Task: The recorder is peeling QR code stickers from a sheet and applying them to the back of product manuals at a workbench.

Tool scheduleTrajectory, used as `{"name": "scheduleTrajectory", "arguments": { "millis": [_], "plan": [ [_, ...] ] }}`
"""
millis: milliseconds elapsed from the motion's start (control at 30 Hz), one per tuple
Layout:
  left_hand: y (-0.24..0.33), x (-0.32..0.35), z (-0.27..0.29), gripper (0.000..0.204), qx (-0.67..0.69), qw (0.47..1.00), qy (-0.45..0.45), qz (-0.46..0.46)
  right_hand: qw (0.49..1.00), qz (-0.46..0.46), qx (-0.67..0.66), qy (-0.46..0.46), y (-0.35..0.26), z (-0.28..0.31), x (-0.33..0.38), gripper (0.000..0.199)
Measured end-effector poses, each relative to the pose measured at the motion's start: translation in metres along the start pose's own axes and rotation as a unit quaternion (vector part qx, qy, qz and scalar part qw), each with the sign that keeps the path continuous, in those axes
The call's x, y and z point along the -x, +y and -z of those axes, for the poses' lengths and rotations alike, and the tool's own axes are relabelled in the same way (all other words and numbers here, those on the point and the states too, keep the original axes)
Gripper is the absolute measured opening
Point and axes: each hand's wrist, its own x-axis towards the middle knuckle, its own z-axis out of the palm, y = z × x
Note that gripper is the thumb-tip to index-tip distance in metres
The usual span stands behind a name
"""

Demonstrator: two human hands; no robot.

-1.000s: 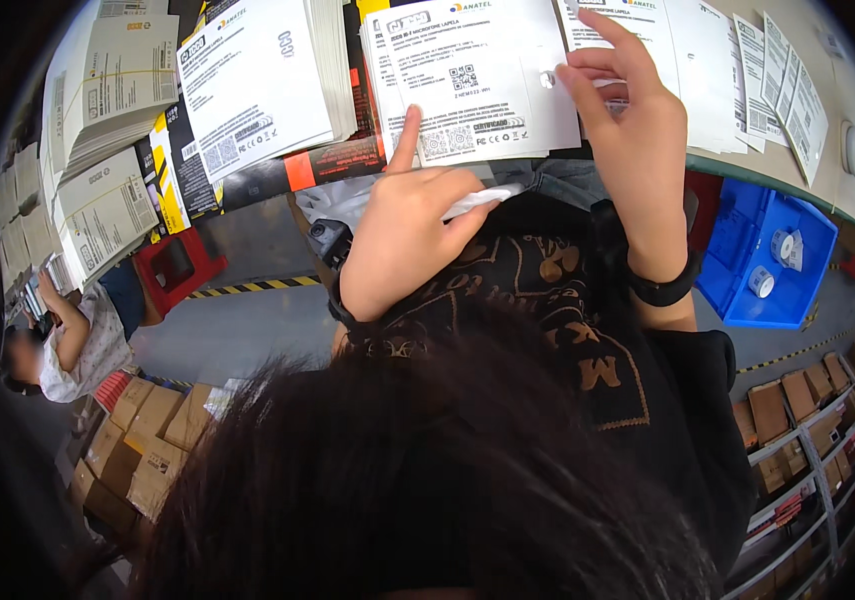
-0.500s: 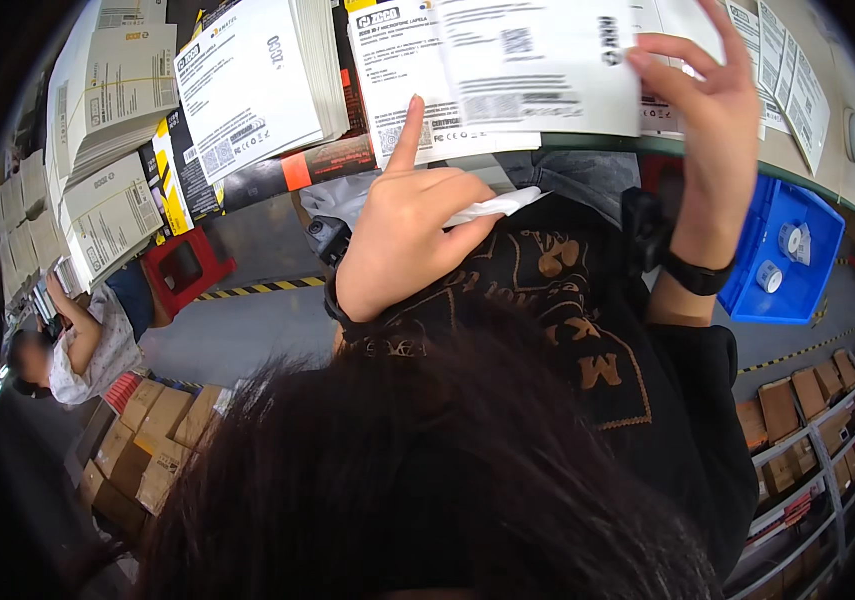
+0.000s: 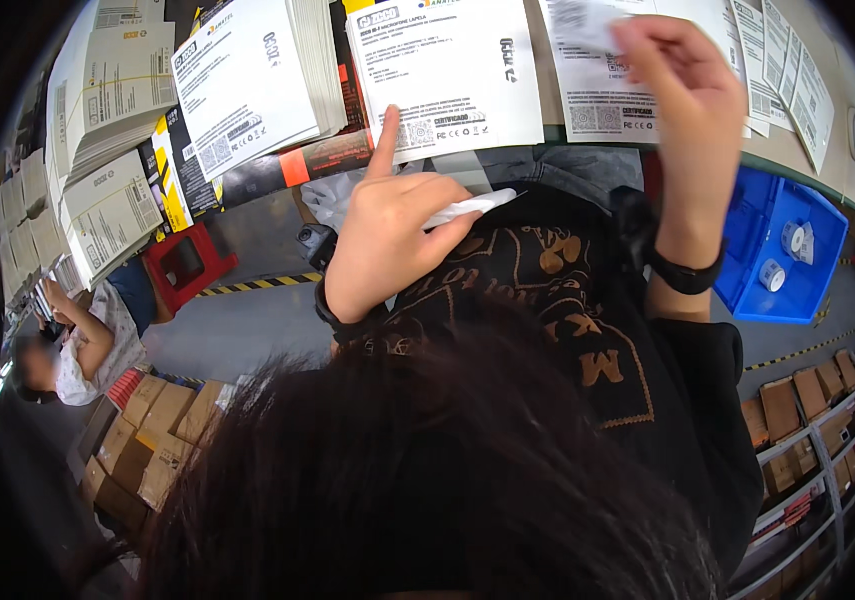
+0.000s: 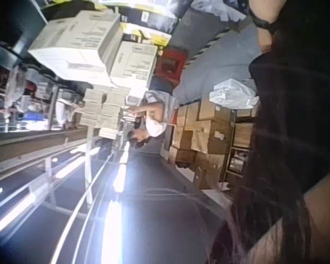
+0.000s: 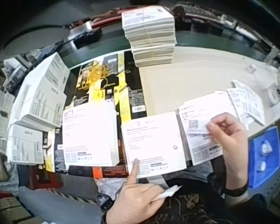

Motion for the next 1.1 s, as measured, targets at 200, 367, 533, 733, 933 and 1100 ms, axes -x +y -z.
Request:
{"name": "scheduleTrajectory", "arguments": {
  "millis": [200, 367, 533, 733, 933, 1100],
  "plan": [
    [0.000, 0.001, -0.005, 0.011, -0.011, 1.000, -0.001, -0.006, 0.983, -0.084, -0.064, -0.149, 0.002, -0.047, 0.008, 0.009],
    [0.003, 0.002, -0.008, 0.011, -0.010, 1.000, -0.012, -0.008, 0.979, -0.124, -0.029, -0.162, 0.002, -0.057, 0.010, 0.008],
    [0.001, 0.002, -0.011, 0.014, 0.009, 1.000, -0.018, -0.012, 0.980, -0.110, 0.029, -0.164, 0.002, -0.063, 0.011, 0.010],
    [-0.001, 0.003, -0.009, 0.011, -0.014, 0.999, -0.029, -0.001, 0.978, -0.110, 0.056, -0.167, 0.002, -0.066, 0.009, 0.011],
    [-0.001, 0.002, -0.010, 0.012, -0.007, 1.000, -0.024, -0.001, 0.980, -0.108, 0.080, -0.147, 0.002, -0.070, 0.011, 0.014],
    [0.000, 0.003, -0.011, 0.012, -0.008, 1.000, -0.021, 0.002, 0.960, -0.022, 0.242, -0.140, -0.002, -0.079, 0.014, 0.018]
  ]
}}
